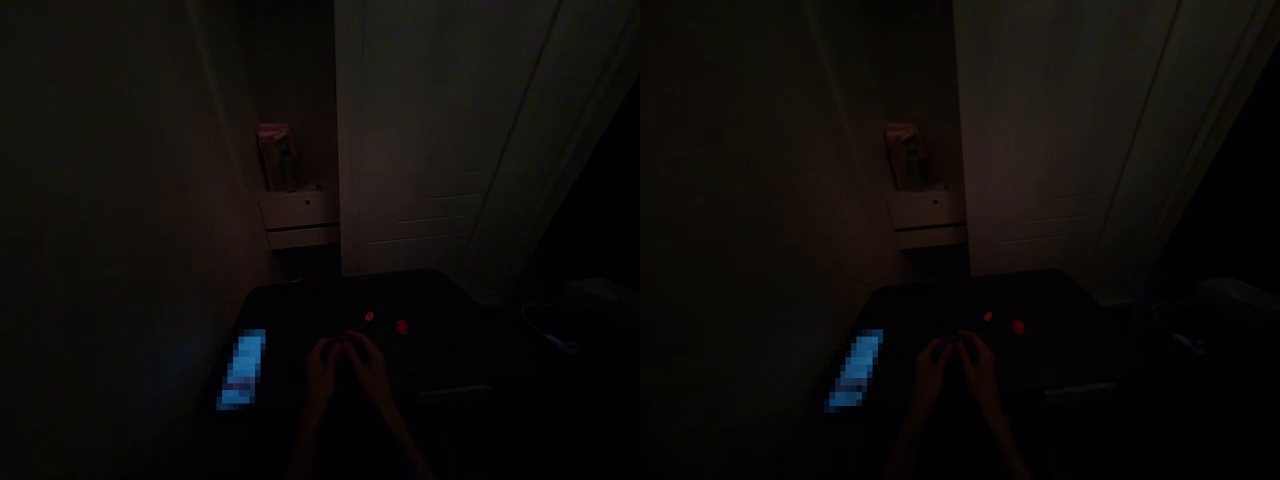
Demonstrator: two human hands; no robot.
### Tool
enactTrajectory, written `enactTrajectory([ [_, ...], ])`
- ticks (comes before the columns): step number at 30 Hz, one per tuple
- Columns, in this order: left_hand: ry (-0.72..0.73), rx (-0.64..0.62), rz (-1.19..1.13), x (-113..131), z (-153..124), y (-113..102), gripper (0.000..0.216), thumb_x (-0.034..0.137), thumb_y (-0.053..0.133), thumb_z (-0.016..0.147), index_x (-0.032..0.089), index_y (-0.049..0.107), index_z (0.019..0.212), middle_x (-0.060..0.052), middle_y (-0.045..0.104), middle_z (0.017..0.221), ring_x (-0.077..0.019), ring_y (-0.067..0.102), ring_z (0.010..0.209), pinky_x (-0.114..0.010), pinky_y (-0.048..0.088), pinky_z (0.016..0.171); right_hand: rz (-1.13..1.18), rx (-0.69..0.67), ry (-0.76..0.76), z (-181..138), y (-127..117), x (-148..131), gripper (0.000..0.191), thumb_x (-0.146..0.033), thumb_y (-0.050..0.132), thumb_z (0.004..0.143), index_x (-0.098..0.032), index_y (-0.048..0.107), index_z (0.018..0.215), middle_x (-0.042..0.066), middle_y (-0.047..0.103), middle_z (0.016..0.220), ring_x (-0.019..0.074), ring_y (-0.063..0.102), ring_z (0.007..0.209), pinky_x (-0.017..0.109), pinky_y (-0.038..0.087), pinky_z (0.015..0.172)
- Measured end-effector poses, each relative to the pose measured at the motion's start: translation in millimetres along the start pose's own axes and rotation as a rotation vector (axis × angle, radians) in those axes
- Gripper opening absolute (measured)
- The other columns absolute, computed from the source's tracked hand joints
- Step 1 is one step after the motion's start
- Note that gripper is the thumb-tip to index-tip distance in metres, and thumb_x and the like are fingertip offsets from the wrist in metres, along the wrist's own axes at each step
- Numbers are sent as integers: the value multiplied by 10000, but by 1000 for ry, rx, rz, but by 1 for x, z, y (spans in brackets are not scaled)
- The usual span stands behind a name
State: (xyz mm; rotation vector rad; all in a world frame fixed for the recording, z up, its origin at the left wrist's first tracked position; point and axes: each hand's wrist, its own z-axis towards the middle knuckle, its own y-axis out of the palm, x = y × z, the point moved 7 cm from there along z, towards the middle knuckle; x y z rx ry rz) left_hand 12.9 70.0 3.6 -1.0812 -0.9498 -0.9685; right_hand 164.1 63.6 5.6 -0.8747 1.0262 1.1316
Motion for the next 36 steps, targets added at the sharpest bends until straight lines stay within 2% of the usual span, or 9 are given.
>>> enactTrajectory([
  [4,23,-15,15,2,1,2,380,497,560,864,156,708,946,-91,748,911,-259,688,865,-355,521,797,0,-31,-27,0,2,-3,288,-425,641,890,-204,745,1043,96,768,1057,283,705,1014,397,529,936],
  [11,30,-11,2,-3,3,1,381,508,568,878,161,707,952,-93,750,922,-260,692,882,-355,525,809,8,-11,-48,-2,5,-1,271,-400,618,915,-215,746,1066,90,760,1087,269,696,1040,379,515,956],
  [17,-1,-40,-109,-9,6,3,379,484,672,832,149,702,1006,-95,758,964,-256,707,905,-336,537,811,94,48,27,3,-1,1,287,-448,639,888,-204,730,1007,97,771,1033,285,712,991,387,532,905],
  [22,-18,-50,-136,-11,6,3,390,515,684,823,143,717,936,-98,762,921,-259,712,877,-328,543,777,110,43,76,6,-1,5,303,-479,684,839,-192,717,930,102,776,950,293,727,900,396,553,834],
  [28,10,-49,-89,-10,4,2,357,509,641,845,161,707,891,-88,745,891,-251,696,847,-345,538,797,81,-48,-6,3,6,-4,338,-410,684,858,-205,703,1127,94,762,1104,280,702,1047,395,523,952],
  [31,10,-60,-83,-7,3,3,366,524,621,852,168,695,896,-85,738,905,-249,690,861,-347,532,814,67,-79,3,3,7,-11,289,-440,672,872,-199,741,1015,96,774,1056,283,710,1012,389,527,938],
  [36,25,-61,-105,0,0,3,434,588,583,873,177,680,974,-89,737,971,-260,687,940,-356,528,863,61,-62,69,5,3,-11,349,-514,688,845,-191,766,951,94,791,979,297,723,967,375,548,881],
])
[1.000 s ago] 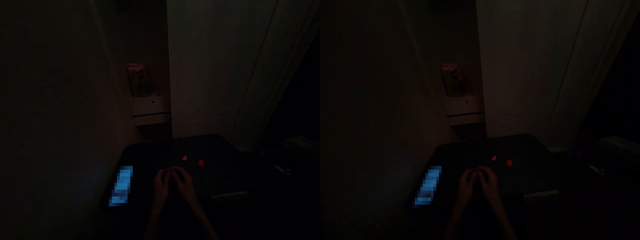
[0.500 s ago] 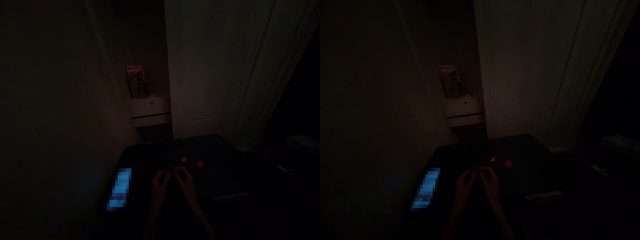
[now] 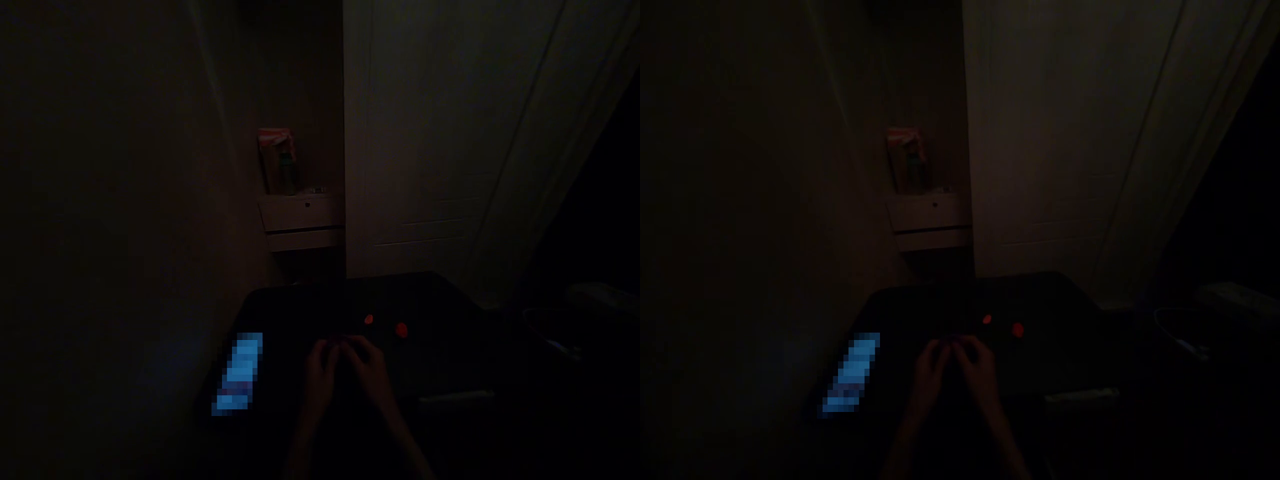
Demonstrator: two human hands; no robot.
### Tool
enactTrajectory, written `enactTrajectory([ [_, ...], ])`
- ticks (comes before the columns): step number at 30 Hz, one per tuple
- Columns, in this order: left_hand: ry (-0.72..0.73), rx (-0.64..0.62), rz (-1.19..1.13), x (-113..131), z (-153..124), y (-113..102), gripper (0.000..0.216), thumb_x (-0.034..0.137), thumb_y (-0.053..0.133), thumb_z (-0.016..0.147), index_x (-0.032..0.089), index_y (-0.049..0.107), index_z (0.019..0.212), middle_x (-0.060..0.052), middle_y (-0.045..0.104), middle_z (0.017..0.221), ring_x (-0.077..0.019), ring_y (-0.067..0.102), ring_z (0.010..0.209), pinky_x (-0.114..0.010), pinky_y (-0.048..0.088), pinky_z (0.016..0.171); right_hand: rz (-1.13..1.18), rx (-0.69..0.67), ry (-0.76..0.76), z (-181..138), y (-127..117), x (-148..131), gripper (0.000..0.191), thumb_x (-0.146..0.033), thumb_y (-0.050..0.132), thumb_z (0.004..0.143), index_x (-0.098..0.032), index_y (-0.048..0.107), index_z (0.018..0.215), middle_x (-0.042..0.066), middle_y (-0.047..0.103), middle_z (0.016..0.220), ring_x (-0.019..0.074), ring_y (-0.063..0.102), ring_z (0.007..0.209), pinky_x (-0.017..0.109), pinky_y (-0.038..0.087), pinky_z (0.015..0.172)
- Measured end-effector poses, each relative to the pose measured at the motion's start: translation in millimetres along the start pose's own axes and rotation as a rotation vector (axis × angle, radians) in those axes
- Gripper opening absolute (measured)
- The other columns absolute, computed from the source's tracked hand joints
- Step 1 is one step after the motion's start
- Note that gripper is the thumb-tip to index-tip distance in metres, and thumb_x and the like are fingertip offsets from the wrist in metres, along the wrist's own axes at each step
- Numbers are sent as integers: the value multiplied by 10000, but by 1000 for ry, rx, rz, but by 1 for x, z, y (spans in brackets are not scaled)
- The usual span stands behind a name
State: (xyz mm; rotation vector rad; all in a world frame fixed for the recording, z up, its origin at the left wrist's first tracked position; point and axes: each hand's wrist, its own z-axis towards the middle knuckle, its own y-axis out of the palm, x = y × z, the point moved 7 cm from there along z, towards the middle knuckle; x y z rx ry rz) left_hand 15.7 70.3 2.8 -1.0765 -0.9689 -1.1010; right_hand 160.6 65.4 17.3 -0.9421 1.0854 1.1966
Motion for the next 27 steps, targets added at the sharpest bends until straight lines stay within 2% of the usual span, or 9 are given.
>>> enactTrajectory([
  [5,-1,78,-22,-2,0,-5,451,594,540,908,177,661,1032,-107,738,1022,-264,687,967,-366,530,870,-105,23,-18,2,-4,5,356,-539,689,826,-193,774,838,100,789,894,297,726,867,383,559,810],
  [9,-1,50,-73,-5,3,-4,452,588,620,856,159,677,985,-115,755,973,-261,709,913,-357,550,826,-36,-7,-28,2,-4,4,380,-513,718,823,-205,765,1040,97,788,1009,295,726,946,394,565,860],
  [11,-10,41,-84,-6,4,-3,425,562,643,846,158,691,967,-109,763,959,-259,717,910,-354,553,834,3,-47,-24,3,-3,3,406,-523,722,827,-207,759,1079,98,785,1048,298,722,987,399,560,889],
  [16,-16,21,-122,-2,4,0,423,547,649,838,154,705,984,-115,775,979,-268,729,930,-360,563,835,28,-61,21,6,-10,4,424,-584,729,800,-186,785,932,98,793,952,308,721,933,393,555,843],
  [20,-9,31,-92,2,5,-1,445,569,618,855,157,722,988,-115,776,993,-268,726,939,-363,562,839,48,2,47,9,-17,9,455,-608,747,754,-169,765,873,92,777,850,290,712,826,363,551,735],
  [23,-12,10,-62,1,6,0,442,570,639,839,154,736,952,-111,778,966,-272,725,925,-368,556,845,52,27,40,10,-17,9,404,-566,751,743,-171,738,827,68,754,779,259,694,760,331,537,681],
  [27,-12,40,-52,-1,7,-3,442,567,626,838,153,741,943,-115,779,957,-284,719,918,-381,554,842,0,-12,24,11,-12,8,292,-468,700,784,-180,698,735,34,713,685,221,667,686,304,520,645],
])
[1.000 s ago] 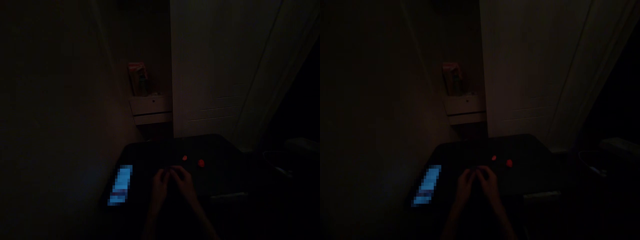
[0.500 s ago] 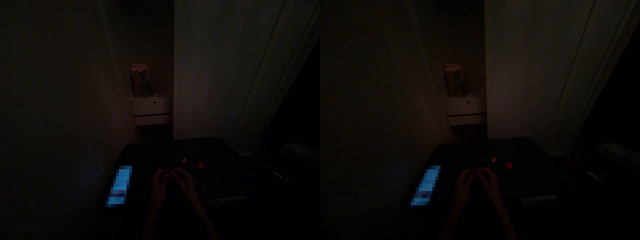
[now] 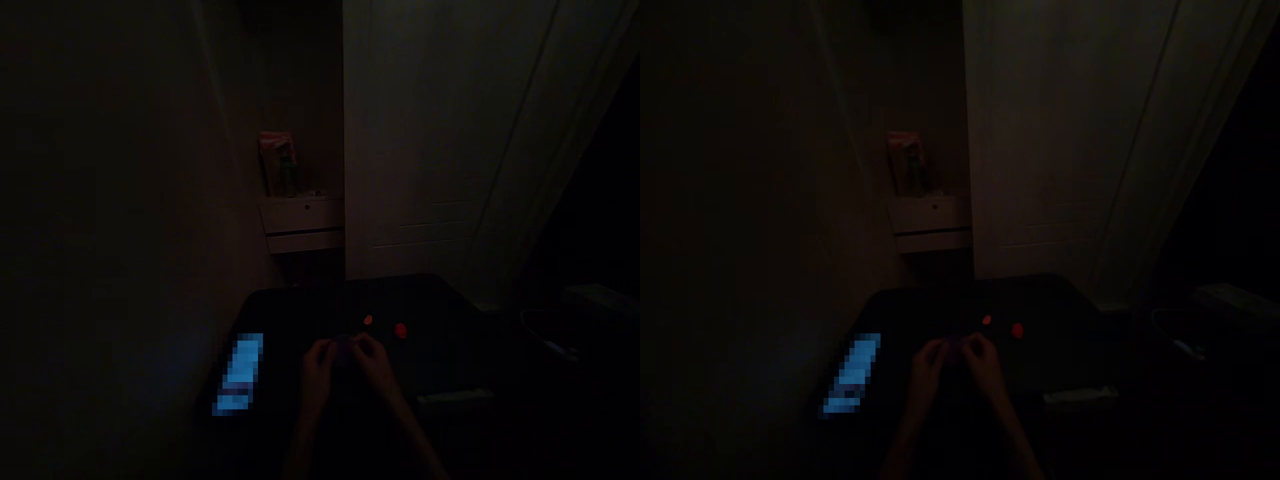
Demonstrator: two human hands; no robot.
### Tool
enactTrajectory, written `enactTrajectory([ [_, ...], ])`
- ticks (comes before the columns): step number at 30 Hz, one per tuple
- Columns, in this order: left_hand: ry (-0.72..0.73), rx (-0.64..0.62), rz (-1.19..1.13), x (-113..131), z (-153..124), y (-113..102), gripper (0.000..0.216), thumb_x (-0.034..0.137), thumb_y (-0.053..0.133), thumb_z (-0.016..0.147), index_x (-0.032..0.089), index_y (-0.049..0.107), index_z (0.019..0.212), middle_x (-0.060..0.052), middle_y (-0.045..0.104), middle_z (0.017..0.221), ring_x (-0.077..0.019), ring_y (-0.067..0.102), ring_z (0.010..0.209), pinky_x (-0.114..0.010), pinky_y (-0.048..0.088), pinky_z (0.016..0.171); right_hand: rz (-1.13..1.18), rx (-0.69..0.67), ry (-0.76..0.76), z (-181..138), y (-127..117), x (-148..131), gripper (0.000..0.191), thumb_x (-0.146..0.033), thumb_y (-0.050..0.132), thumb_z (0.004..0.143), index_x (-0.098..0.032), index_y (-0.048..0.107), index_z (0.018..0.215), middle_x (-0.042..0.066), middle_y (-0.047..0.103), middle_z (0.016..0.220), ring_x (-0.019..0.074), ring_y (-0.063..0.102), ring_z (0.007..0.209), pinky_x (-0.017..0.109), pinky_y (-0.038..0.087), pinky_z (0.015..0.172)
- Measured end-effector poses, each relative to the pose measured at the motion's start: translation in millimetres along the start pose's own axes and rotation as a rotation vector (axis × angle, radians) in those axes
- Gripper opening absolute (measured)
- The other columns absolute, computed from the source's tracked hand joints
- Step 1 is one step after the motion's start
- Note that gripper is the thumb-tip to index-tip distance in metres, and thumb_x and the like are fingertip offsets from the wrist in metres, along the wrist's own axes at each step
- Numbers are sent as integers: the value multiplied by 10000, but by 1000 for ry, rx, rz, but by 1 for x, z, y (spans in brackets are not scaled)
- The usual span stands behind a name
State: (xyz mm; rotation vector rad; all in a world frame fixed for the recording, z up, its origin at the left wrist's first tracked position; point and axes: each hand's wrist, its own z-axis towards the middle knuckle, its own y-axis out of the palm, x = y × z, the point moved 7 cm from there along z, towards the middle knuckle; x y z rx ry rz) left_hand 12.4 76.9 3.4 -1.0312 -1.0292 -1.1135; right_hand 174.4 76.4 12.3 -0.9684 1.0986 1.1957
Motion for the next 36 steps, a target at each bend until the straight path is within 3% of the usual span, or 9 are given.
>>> enactTrajectory([
  [2,13,14,13,0,0,-1,438,558,606,851,157,745,959,-119,778,982,-291,715,943,-395,550,869,-3,-33,-15,1,2,-1,246,-427,698,780,-184,722,813,33,729,719,223,678,706,310,531,662],
  [6,17,65,8,-2,0,-2,468,561,591,865,176,735,1090,-129,758,1114,-284,699,1046,-390,536,932,39,-97,-43,4,3,0,329,-387,727,754,-202,744,1026,60,780,912,260,717,850,364,564,775],
  [9,-47,63,-27,-7,0,-1,539,592,667,803,160,711,1122,-128,765,1041,-264,716,948,-348,554,839,86,-34,-13,4,-2,3,326,-457,755,741,-198,729,938,73,786,898,281,729,854,372,574,757],
  [13,-25,-16,-13,0,-1,5,501,640,652,796,155,732,893,-97,764,873,-251,705,836,-320,537,758,81,10,60,2,-4,9,402,-577,770,733,-195,684,825,61,762,756,260,717,716,334,558,636],
  [15,-20,10,25,3,-2,3,506,650,611,824,161,729,885,-86,756,840,-244,693,796,-308,521,715,52,8,38,1,-4,6,410,-589,767,745,-192,696,819,74,770,800,268,725,769,346,569,688],
  [17,-26,5,63,3,-4,4,504,649,588,842,167,730,883,-82,751,822,-237,684,767,-300,504,693,65,-13,8,0,-2,1,427,-568,788,741,-197,730,945,89,787,923,288,736,879,375,581,783],
  [20,-29,-14,83,2,-5,5,488,642,588,844,179,737,880,-88,759,852,-245,689,797,-303,505,718,63,-65,-15,-3,2,-5,474,-549,787,759,-220,745,1098,98,783,1069,310,728,1000,417,570,893],
  [24,-11,-18,69,5,-6,5,448,615,626,830,185,746,874,-85,764,884,-252,692,838,-311,520,761,-25,-62,-30,-4,1,-9,407,-583,747,790,-208,791,945,95,795,972,316,731,935,400,580,844],
  [36,39,-59,33,13,-7,6,385,540,600,895,181,739,894,-70,760,870,-240,701,836,-309,531,768,-55,-55,4,-6,0,-3,445,-624,709,798,-214,790,950,88,793,955,305,724,895,362,574,792],
])
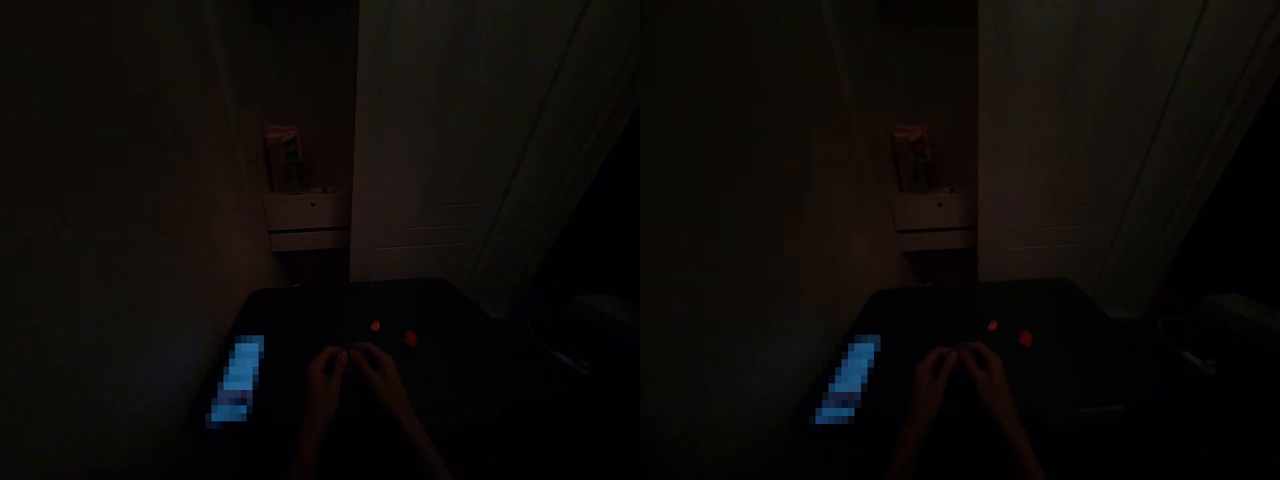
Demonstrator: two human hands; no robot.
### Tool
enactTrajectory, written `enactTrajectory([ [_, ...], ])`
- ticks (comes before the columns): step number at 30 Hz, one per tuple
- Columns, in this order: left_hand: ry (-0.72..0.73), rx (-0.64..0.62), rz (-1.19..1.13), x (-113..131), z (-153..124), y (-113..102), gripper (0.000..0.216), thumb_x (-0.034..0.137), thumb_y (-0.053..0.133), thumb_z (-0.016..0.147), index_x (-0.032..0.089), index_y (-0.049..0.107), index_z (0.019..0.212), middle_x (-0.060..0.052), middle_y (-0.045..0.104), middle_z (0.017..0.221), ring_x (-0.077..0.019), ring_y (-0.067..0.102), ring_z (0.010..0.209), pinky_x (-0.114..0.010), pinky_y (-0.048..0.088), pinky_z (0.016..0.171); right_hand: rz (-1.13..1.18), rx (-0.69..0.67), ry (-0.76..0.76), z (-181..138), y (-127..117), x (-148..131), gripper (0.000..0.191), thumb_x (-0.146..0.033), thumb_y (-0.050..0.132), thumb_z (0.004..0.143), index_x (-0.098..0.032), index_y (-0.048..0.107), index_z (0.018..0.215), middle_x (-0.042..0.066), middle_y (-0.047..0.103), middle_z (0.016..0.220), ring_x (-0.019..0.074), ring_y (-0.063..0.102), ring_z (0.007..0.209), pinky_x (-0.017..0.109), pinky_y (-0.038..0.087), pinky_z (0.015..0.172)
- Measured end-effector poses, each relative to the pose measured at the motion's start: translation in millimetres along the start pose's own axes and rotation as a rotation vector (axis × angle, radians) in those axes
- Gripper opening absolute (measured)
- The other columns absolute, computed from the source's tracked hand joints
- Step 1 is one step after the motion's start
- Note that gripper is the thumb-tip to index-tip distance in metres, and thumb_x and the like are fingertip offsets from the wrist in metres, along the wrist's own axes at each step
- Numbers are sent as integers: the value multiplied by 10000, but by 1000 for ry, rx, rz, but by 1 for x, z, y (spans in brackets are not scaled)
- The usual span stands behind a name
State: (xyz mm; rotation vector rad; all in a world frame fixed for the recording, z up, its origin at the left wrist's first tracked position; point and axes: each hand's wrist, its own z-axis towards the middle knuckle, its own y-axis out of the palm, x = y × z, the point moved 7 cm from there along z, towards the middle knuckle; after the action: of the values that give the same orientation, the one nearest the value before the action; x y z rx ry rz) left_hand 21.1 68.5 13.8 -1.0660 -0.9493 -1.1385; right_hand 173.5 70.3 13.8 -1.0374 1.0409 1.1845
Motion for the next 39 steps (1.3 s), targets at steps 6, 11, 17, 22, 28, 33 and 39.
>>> enactTrajectory([
  [6,-57,-11,-85,-9,3,3,370,509,670,846,172,747,978,-95,780,970,-263,723,915,-341,559,822,22,-18,-35,1,2,0,410,-584,702,835,-225,806,1002,89,783,1015,303,710,1008,381,555,895],
  [11,-55,-3,-83,-8,3,3,374,498,674,843,159,757,978,-90,781,952,-255,715,902,-324,552,813,-1,-27,-101,0,2,-3,402,-565,637,898,-244,797,1081,86,756,1059,266,698,995,365,549,898],
  [17,-28,-10,-60,-8,4,1,342,464,668,843,154,759,957,-88,778,938,-256,713,890,-329,543,803,-1,-26,-64,-1,3,-2,384,-550,709,845,-232,768,1052,78,763,1054,276,695,1008,375,535,921],
  [22,-63,-28,-24,-14,3,0,338,462,693,802,141,757,883,-94,768,848,-261,709,823,-337,547,752,-12,-52,-101,-1,4,-3,336,-542,720,841,-215,758,904,59,753,928,257,693,914,344,531,849],
  [28,-45,-70,-77,-13,5,1,389,478,707,817,154,737,1031,-116,771,1045,-274,717,990,-362,556,880,44,-59,-59,3,6,8,365,-553,682,866,-199,739,933,60,757,930,255,687,911,332,523,818],
  [33,-29,-82,-50,-10,5,2,409,512,677,840,151,739,1021,-119,773,1038,-275,719,983,-358,557,884,27,44,-38,4,4,11,409,-583,638,879,-187,724,933,77,751,933,261,685,896,335,525,791],
  [39,-49,-60,58,-14,3,5,373,509,685,817,153,726,921,-88,770,902,-253,722,861,-340,566,794,38,88,-49,3,-1,4,385,-564,651,873,-194,717,955,83,756,954,270,694,937,353,533,853],
])
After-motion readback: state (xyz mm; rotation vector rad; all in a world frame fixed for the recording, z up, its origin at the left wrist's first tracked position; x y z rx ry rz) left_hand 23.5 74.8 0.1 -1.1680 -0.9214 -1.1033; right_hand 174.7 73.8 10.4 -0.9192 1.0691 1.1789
